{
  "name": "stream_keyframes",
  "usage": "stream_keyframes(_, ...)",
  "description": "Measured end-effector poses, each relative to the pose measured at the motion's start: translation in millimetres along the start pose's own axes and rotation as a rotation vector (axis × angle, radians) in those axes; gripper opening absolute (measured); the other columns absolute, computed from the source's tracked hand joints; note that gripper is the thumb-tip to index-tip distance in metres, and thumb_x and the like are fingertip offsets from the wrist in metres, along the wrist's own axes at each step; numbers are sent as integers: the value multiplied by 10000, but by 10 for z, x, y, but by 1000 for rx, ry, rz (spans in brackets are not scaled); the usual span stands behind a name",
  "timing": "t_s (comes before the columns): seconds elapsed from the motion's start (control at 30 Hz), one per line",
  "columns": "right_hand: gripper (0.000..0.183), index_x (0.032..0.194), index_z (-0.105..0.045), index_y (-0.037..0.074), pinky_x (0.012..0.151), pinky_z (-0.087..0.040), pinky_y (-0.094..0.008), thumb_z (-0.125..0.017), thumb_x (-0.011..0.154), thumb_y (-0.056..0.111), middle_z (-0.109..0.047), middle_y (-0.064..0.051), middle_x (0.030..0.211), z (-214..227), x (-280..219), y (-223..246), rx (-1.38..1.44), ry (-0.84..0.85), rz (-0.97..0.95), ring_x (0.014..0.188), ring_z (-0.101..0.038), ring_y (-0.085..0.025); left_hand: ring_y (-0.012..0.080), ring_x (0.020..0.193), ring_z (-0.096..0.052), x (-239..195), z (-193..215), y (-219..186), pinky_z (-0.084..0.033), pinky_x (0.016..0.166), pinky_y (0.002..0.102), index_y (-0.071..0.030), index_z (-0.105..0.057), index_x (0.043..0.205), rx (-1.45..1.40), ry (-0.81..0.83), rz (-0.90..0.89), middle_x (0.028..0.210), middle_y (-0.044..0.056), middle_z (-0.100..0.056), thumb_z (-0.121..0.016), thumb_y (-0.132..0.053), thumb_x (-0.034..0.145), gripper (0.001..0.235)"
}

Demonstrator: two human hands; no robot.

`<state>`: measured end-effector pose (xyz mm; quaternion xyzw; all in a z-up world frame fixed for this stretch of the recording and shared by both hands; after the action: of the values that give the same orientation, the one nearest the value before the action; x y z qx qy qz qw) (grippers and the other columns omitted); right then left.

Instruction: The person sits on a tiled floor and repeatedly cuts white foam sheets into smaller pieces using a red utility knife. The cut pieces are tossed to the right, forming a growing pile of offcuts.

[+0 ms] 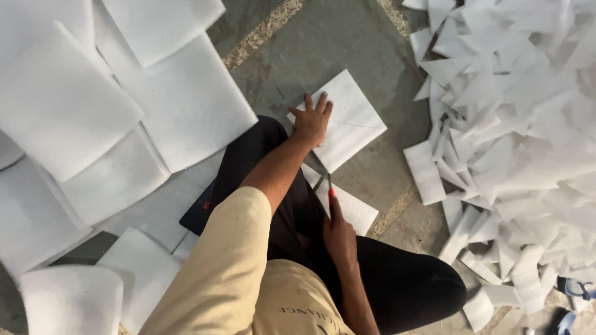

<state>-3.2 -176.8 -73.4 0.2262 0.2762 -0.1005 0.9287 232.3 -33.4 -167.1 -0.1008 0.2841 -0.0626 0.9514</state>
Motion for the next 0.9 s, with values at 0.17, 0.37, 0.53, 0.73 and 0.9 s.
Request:
stream_keyframes(0.17,630,1571,-371,210,722,-576,-545,-520,961,156,-735,-278,923,37,-103,-69,21,-79,59,840,-734,-444,405,1318,-477,-105,-139,7,-574,913,528,-156,-320,1559,-18,-140,-45,1598,116,-304,-900,-469,748,1045)
stream_keyframes(0.37,663,1595,-336,216,651,-546,-545,-521,964,135,-719,-265,857,232,606,131,119,-197,109,726,-720,-431,342,1063,-669,-298,-238,-59,-631,741,395,-157,-257,1582,-68,-120,-22,1397,162,-447,-854,-508,790,1052)
stream_keyframes(0.53,698,1599,-341,177,630,-535,-540,-537,939,56,-712,-274,838,474,1401,534,55,-348,291,711,-708,-429,344,960,-709,-270,-66,-80,-637,617,410,-171,-57,1646,-20,111,57,1414,193,-393,-844,-499,794,1206)
stream_keyframes(0.73,680,1584,-361,203,628,-546,-529,-517,939,54,-726,-247,817,568,1918,743,1,-323,216,698,-723,-404,330,877,-738,-196,-86,-95,-629,611,416,-154,-86,1668,22,59,41,1368,207,-454,-783,-374,855,1094)
stream_keyframes(0.9,689,1579,-362,224,624,-542,-530,-514,926,66,-725,-248,812,574,1998,786,-25,-286,199,696,-717,-403,350,865,-733,-71,-237,-74,-641,577,465,-188,-98,1650,-30,68,71,1368,192,-439,-713,-245,894,976)
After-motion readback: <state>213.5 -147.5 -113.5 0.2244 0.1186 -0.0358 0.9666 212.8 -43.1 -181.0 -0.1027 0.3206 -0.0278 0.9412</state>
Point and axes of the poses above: each hand's wrist, its own x-axis towards the middle knuckle, its own z-axis out of the back of the hand, y = z × x, the point moved 8 cm from there along x, towards the middle knuckle
